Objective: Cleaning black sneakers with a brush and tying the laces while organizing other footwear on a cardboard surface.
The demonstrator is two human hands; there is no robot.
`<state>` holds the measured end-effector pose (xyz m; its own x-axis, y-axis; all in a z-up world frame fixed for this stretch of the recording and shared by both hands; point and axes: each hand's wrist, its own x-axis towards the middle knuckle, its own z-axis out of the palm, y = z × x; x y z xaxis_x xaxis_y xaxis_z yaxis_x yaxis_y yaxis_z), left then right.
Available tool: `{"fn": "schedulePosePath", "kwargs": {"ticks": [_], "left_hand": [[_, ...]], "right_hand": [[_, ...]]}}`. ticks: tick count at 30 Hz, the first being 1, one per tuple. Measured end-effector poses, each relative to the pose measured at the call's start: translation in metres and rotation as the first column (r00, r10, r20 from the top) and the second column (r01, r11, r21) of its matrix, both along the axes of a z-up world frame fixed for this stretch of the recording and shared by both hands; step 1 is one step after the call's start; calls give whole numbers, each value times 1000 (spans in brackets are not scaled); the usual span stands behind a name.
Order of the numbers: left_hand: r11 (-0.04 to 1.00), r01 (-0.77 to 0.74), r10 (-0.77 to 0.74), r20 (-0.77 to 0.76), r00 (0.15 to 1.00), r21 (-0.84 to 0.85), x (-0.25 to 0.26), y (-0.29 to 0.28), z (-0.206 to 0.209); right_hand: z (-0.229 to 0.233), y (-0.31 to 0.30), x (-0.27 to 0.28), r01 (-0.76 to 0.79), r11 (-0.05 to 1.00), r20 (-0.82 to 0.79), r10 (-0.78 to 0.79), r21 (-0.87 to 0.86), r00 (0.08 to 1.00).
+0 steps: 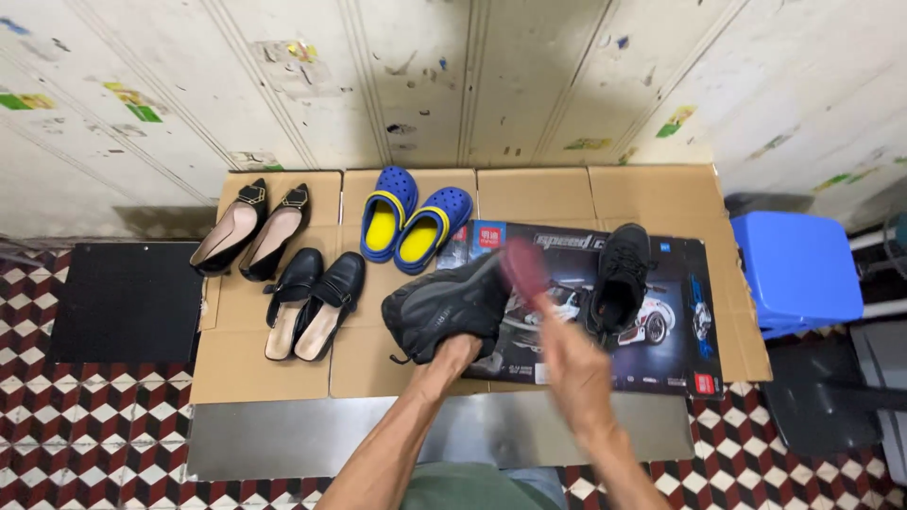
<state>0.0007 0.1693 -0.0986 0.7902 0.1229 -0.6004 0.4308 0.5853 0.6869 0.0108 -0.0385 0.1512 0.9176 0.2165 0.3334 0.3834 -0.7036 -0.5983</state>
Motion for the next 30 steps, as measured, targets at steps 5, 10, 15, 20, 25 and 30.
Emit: {"fn": "schedulePosePath", "kwargs": {"ticks": [5,10,15,20,25,30], "left_hand": [[996,-8,4,42,999,90,-19,18,-7],[985,-7,-5,69,998,172,-31,27,-15],[963,18,-45,96,994,267,-25,34,-13],[938,23,-62,103,993,345,-32,39,-17],[902,36,-92,110,990,431,-23,36,-7],[858,75,-157,120,980,508,23,0,-1]], "right_hand": [[16,28,-18,-291,943,98,309,-164,946],[11,9,0,-137,981,187,162,-138,969],[34,50,-32,-413,899,136,431,-142,892],[22,11,-5,-307,933,116,331,-187,936],[41,30,-16,-196,972,183,218,-132,958],[65,59,-39,-494,859,3,498,-134,867]]}}
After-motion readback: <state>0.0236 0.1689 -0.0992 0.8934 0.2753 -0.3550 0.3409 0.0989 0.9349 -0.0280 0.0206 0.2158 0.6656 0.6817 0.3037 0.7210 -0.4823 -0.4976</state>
